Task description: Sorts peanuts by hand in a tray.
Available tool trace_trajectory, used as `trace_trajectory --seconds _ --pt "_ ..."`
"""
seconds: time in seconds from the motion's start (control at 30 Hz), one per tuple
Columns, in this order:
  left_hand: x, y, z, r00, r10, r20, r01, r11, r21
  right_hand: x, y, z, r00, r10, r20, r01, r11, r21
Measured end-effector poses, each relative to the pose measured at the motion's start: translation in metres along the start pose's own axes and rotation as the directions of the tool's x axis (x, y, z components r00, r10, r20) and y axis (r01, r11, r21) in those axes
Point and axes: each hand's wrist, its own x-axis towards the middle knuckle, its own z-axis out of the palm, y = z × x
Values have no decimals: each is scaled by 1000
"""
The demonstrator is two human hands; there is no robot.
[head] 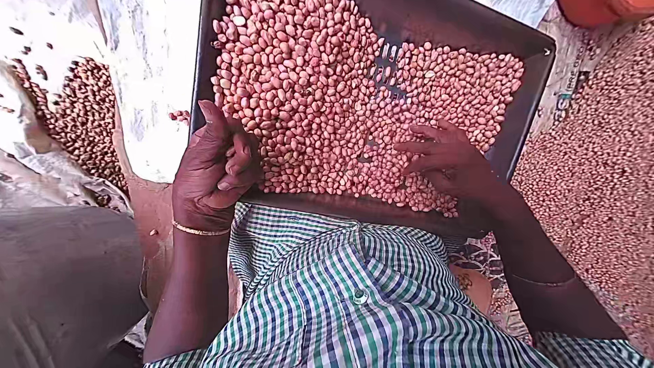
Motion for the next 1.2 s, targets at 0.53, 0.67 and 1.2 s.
trace_trajectory --seconds 0.53,0.67,1.2 --pt "-1 0 -5 999 -18 -27 18 1000 13 3 -23 22 858 340 -384 -344 937 61" --pt "0 1 -3 999 -9 -32 11 999 53 8 -33 34 935 264 -236 -308 935 -174" --pt "0 0 -10 999 -12 31 11 999 33 42 -42 -13 852 451 -267 -478 877 -44"
